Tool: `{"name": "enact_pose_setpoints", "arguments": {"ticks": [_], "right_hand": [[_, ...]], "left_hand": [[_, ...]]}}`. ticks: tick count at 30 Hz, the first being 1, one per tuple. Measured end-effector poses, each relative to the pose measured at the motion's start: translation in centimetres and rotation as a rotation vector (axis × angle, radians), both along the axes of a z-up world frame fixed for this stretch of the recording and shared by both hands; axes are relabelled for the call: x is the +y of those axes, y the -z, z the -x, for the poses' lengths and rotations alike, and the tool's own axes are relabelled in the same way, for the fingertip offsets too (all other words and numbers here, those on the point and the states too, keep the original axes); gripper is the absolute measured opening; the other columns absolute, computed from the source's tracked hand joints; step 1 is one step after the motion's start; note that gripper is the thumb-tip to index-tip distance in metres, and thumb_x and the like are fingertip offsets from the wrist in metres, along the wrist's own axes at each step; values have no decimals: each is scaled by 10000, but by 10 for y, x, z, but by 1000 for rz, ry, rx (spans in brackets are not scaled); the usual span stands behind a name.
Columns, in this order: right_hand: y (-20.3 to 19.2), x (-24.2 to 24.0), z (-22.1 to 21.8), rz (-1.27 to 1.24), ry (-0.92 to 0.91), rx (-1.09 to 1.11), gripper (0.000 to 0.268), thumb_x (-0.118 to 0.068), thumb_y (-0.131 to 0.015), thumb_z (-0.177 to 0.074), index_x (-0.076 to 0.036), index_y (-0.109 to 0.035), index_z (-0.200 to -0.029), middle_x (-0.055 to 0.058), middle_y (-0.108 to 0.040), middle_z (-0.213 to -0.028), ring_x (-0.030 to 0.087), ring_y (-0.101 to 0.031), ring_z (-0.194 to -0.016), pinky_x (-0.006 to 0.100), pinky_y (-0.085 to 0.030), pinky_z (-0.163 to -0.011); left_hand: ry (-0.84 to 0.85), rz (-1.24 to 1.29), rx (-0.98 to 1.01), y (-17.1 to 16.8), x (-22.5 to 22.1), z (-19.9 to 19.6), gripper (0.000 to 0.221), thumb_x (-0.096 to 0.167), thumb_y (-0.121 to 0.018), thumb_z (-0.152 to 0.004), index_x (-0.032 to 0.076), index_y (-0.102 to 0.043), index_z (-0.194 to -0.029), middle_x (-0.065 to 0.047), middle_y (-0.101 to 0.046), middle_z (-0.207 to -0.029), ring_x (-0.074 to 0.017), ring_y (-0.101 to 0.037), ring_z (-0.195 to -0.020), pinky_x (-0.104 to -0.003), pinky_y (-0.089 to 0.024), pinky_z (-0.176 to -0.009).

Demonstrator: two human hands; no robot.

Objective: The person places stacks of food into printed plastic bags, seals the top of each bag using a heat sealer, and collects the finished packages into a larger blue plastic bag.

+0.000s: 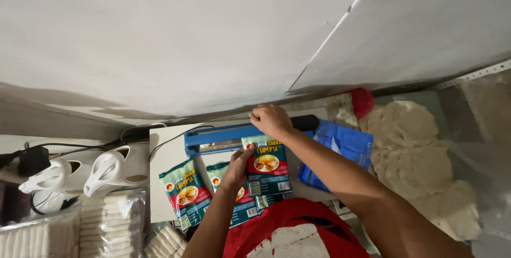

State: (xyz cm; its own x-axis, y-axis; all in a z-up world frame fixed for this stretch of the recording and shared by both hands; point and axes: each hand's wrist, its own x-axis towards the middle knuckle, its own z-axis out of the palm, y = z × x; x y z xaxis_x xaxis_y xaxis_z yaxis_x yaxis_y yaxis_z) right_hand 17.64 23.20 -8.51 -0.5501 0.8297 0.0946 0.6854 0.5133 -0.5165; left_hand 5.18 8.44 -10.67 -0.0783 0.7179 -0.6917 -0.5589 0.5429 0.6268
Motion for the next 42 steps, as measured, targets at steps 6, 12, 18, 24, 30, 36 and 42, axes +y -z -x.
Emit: {"name": "enact_pose_setpoints", "arguments": {"ticks": [6,12,18,24,30,36,42], "right_hand": [[10,0,-1,37,27,31,490,-193,-598,-966,-162,-345,-548,-51,-314,-501,163,-435,-433,275,-438,-478],[0,-5,-4,22,13,23,494,-119,-577,-965,-184,-291,-568,-62,-272,-498,126,-357,-424,210,-404,-479],[3,-4,-4,48,-3,43,482,-113,-591,-944,-177,-302,-563,-54,-279,-515,145,-373,-418,249,-403,-446],[10,-3,-5,-16,-22,66,497,-96,-621,-936,-193,-295,-574,-47,-274,-512,153,-384,-411,252,-387,-427],[7,-4,-4,-22,-15,74,485,-95,-631,-928,-184,-314,-573,-33,-303,-519,170,-418,-419,266,-402,-426],[5,-6,-3,-58,4,65,479,-103,-625,-928,-179,-313,-572,-25,-312,-529,197,-460,-449,278,-430,-466],[7,-6,-1,-65,16,64,460,-76,-609,-898,-184,-304,-571,-47,-323,-533,151,-432,-457,257,-420,-472]], "left_hand": [[-15,30,-8,4,0,1,611,313,-837,-878,-114,-629,-1263,-310,-660,-1064,-466,-702,-988,-608,-561,-878],[9,25,-22,-4,-1,0,611,350,-836,-876,-98,-651,-1247,-284,-673,-1053,-447,-717,-983,-573,-586,-863],[-3,44,-57,-13,0,0,536,310,-810,-897,-111,-653,-1189,-255,-691,-972,-410,-737,-890,-534,-607,-794],[-2,13,-69,-7,0,3,543,317,-821,-893,-112,-663,-1186,-273,-704,-974,-420,-745,-897,-545,-612,-791],[19,48,-85,-14,1,4,554,312,-837,-879,-104,-656,-1197,-254,-699,-996,-413,-742,-929,-550,-601,-817],[32,9,-49,-15,-1,0,531,244,-891,-823,-83,-674,-1181,-239,-707,-982,-408,-745,-915,-551,-603,-803],[-4,-38,-29,2,-8,-1,473,175,-884,-828,-77,-669,-1166,-216,-692,-977,-381,-738,-924,-535,-600,-815]]}}
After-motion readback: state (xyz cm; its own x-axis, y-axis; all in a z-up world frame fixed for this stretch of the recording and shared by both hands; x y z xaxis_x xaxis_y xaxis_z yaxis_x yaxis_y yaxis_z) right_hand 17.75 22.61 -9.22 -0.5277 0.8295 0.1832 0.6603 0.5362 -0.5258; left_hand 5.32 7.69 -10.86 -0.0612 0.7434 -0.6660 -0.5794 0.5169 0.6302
